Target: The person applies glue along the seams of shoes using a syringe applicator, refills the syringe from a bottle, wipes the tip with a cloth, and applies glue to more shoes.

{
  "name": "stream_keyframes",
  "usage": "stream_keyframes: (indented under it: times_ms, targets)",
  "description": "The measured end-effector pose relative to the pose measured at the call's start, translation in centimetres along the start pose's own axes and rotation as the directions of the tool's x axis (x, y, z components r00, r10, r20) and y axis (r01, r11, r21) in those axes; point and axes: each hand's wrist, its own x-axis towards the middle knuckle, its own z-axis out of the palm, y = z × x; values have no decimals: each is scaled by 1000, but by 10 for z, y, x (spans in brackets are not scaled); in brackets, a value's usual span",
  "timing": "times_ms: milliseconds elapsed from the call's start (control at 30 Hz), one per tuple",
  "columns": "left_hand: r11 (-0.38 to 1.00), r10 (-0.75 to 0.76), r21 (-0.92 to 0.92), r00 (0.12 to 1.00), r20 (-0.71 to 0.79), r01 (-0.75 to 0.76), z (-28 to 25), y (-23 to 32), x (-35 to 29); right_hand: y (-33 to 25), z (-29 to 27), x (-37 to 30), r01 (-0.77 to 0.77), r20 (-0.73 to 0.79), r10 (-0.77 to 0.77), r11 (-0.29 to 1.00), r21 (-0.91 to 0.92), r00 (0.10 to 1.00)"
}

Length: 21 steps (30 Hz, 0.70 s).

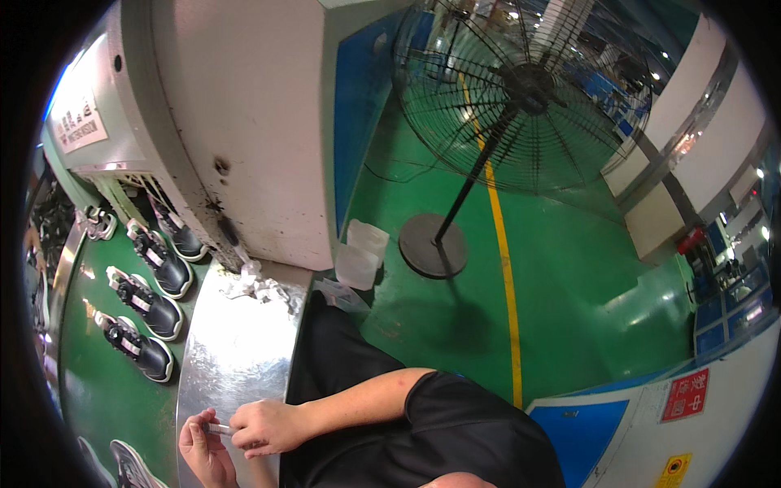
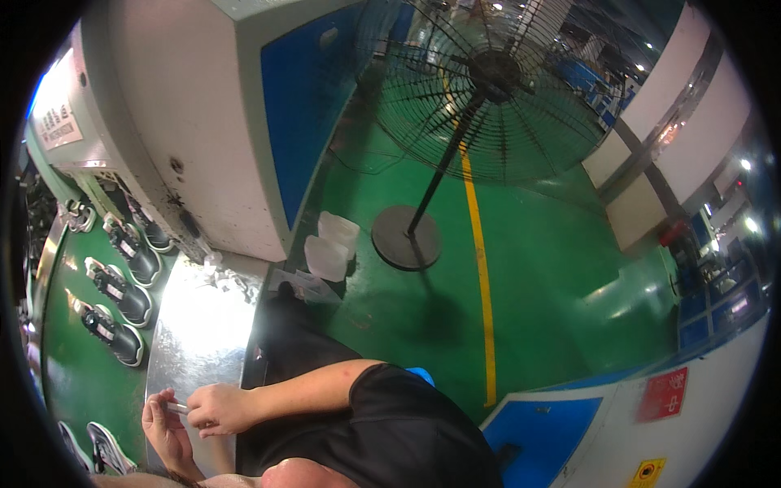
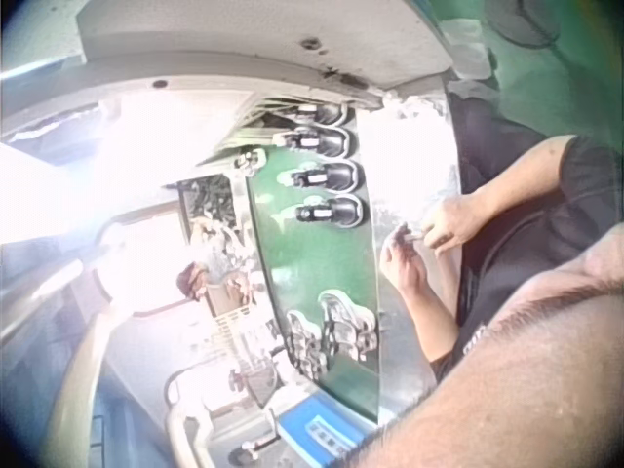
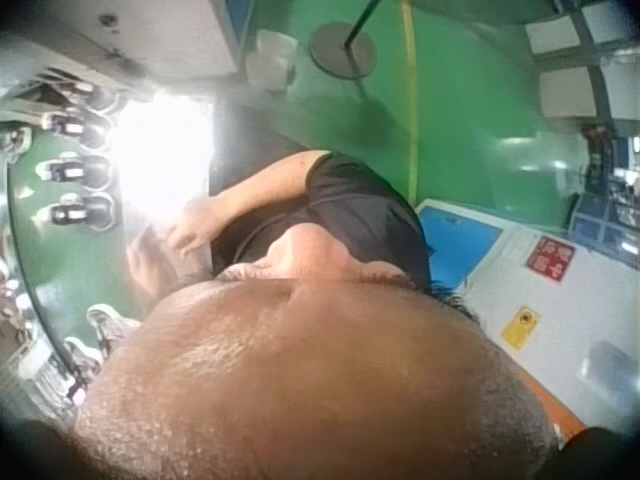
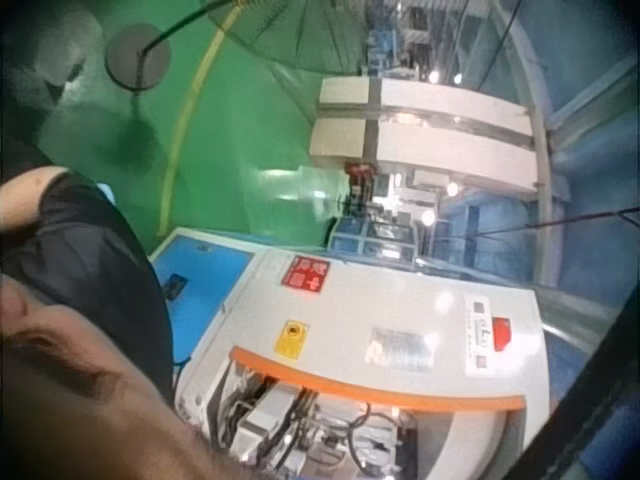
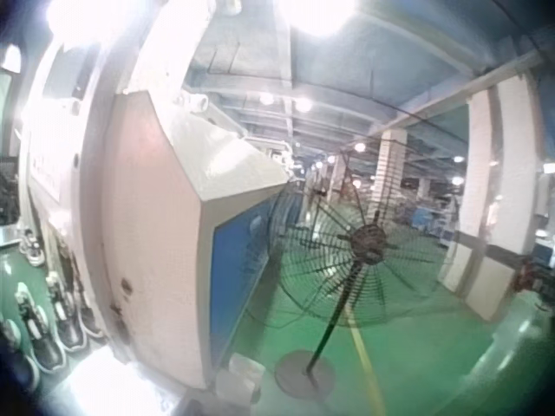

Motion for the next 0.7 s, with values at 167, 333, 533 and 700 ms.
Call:
stream_keyframes:
  times_ms: [167, 333, 533, 700]
  targets:
    - [995, 93, 13, 939, -331, -94, -38, 1, 7, 5, 4, 3, -91, 32, 90, 995, 36, 995]
    - [328, 180, 938, 968, -175, 109, -79, -18, 6, 48, 3, 22, -118, -81, 155, 931, 346, 984]
    - [527, 12, 812, 953, -302, 251, -37, 28, 21, 76, -47, 21, -425, 1, 458, 825, 373, 889]
    - [256, 331, 962, 926, -183, 99, -38, 116, 8, 89, -39, 30, -429, -36, 478, 816, 387, 878]
